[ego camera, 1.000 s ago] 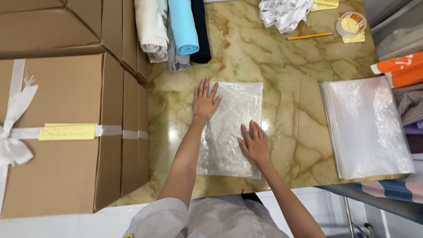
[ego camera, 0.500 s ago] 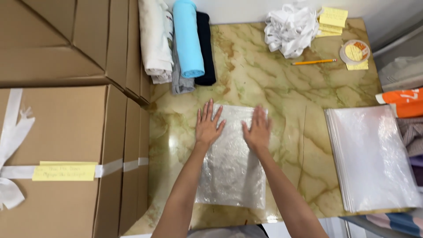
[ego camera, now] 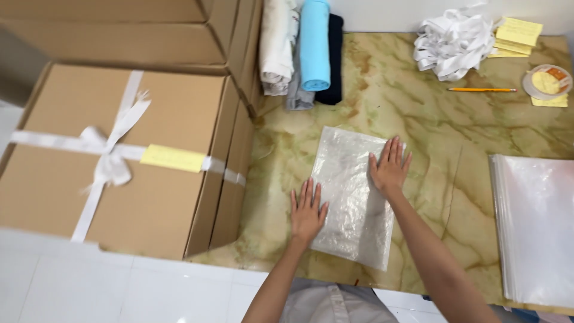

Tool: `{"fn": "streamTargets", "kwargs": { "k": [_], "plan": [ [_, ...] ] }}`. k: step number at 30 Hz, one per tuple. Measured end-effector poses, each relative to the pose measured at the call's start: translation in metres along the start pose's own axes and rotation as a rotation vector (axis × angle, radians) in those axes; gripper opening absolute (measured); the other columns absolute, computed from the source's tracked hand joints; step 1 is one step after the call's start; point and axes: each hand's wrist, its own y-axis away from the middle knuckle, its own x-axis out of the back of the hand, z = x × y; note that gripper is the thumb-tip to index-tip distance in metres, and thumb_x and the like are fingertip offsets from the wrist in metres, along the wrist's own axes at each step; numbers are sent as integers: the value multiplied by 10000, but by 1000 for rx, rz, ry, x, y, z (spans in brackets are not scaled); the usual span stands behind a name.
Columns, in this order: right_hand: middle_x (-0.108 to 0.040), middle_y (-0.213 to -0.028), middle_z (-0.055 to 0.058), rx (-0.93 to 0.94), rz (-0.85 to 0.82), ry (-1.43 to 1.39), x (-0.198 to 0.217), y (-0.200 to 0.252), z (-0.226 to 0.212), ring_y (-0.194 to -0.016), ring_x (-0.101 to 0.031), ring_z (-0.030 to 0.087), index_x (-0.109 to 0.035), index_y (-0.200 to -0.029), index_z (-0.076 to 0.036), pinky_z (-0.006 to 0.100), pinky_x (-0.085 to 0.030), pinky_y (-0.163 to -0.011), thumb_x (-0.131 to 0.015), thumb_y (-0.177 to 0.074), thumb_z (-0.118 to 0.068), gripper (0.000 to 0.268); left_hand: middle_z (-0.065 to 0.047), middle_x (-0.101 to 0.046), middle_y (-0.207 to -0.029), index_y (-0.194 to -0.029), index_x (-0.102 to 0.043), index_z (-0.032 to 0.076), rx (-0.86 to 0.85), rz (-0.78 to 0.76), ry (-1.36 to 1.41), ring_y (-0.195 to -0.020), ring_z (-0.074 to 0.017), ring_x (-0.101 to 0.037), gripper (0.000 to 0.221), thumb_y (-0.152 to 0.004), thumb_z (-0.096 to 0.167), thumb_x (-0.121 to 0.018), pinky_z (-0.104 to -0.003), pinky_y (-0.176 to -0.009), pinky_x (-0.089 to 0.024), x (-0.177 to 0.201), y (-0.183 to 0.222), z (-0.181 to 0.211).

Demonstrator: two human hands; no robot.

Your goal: The person packs a blue rolled item into a cardboard box, closes it, and stacks it. They then wrap a similar item in bubble wrap and place it on a stack. Later, they remove a yellow note and untie a white ribbon from a box, then open another box to remove a blue and white item.

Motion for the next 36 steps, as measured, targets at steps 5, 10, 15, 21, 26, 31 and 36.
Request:
{"fn": "streamTargets", "kwargs": {
  "k": [5, 10, 15, 21, 26, 31, 36],
  "plan": [
    [-316, -1603, 280, 270, -14, -450, 41, 103, -92, -1474, -313, 444, -277, -1602, -36, 624, -167, -1197, -527, -982, -208, 691, -81, -111, -1710, -1605, -248, 196, 25, -58, 4, -1570, -232, -81, 623, -1062, 502, -260, -589, -1237, 11, -2, 9, 0],
    [-234, -1689, 14, 489, -33, -28, -4, 199, -8, -1549, -213, 201, -275, -1608, -243, 450, -165, -1234, -337, -1039, -454, 610, -58, -83, -1719, -1612, -237, 215, 30, -95, -62, -1577, -224, -58, 620, -1048, 469, -267, -594, -1245, -1, -14, 9, -3],
    [-144, -1713, -35, 343, -75, 83, 19, 207, 77, -1558, -145, 174, -188, -1633, -317, 457, -111, -1245, -246, -1055, -532, 619, -45, -64, -1724, -1619, -235, 213, 54, -95, -53, -1583, -225, -55, 623, -1062, 492, -248, -584, -1255, -27, -16, 5, -4],
    [-525, -1362, 165, -243, -110, -749, -12, 158, 94, -1232, -616, 323, -387, -1527, -80, 420, -532, -1025, -675, -954, -370, 704, -156, -436, -1561, -1562, -383, 117, 71, 222, 347, -1437, -320, -433, 647, -1001, 366, -588, -530, -1194, -329, -14, 19, -17],
    [-731, -877, 158, -349, -67, -646, -52, 135, 113, -930, -733, 358, -778, -997, -13, 416, -586, -728, -794, -803, -359, 396, -66, -724, -1162, -1336, -599, 124, 458, 277, 847, -1052, -250, -709, 414, -978, 317, -673, -409, -939, -562, 2, 32, -11],
    [-671, -992, 202, -324, -93, -489, -60, 135, 97, -989, -699, 412, -761, -978, -50, 489, -585, -784, -776, -783, -409, 409, 33, -765, -905, -1036, -713, 280, 561, 36, 625, -931, -213, -747, 232, -847, 413, -681, -391, -827, -579, -58, 10, -42],
    [-617, -1089, 237, -229, -69, -445, -12, 187, 54, -1063, -663, 476, -482, -1174, -42, 588, -550, -859, -567, -977, -235, 289, 114, -751, -806, -872, -732, 346, 553, -226, 469, -879, -148, -760, 285, -782, 595, -629, -334, -781, -579, -48, 24, -29]
  ]
}}
